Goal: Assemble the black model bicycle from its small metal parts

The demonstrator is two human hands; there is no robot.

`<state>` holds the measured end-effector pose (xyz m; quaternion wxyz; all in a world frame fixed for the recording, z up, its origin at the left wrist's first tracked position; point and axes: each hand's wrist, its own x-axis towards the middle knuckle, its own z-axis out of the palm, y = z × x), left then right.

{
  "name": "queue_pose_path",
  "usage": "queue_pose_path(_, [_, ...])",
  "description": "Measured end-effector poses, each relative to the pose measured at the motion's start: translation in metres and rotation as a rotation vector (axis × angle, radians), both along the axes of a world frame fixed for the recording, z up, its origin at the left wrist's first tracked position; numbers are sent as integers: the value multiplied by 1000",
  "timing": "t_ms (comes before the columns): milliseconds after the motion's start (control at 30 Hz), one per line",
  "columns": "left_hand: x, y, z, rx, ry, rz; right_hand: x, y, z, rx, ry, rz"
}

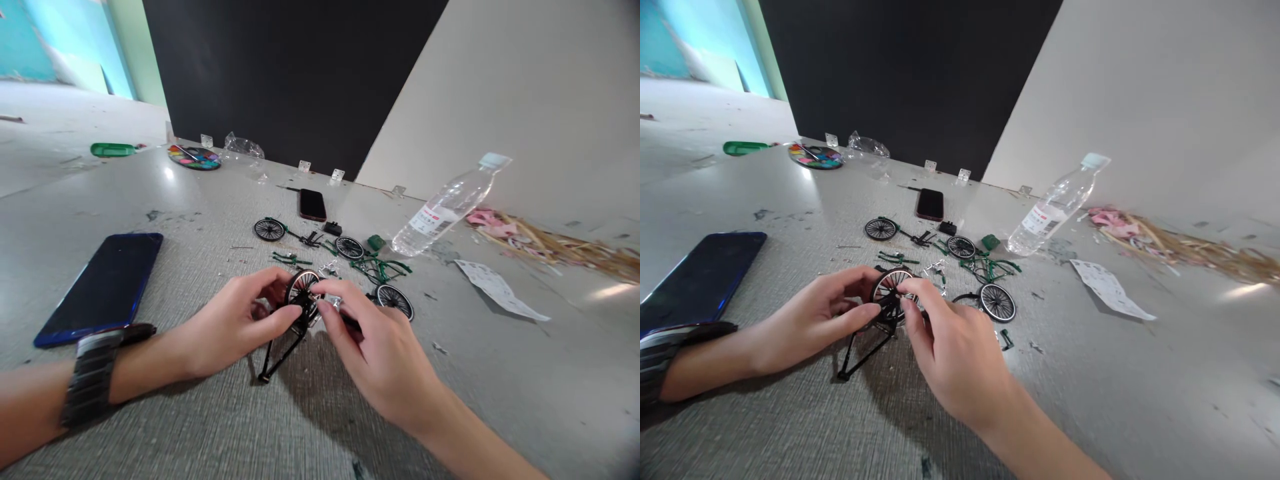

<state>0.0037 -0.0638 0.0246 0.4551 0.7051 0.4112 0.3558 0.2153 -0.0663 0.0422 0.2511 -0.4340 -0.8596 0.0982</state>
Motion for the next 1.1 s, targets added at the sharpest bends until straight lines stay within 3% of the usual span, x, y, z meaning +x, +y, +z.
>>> queue_pose_path(1100, [4, 4, 2, -69, -36, 52, 4, 3, -4, 21, 64, -23])
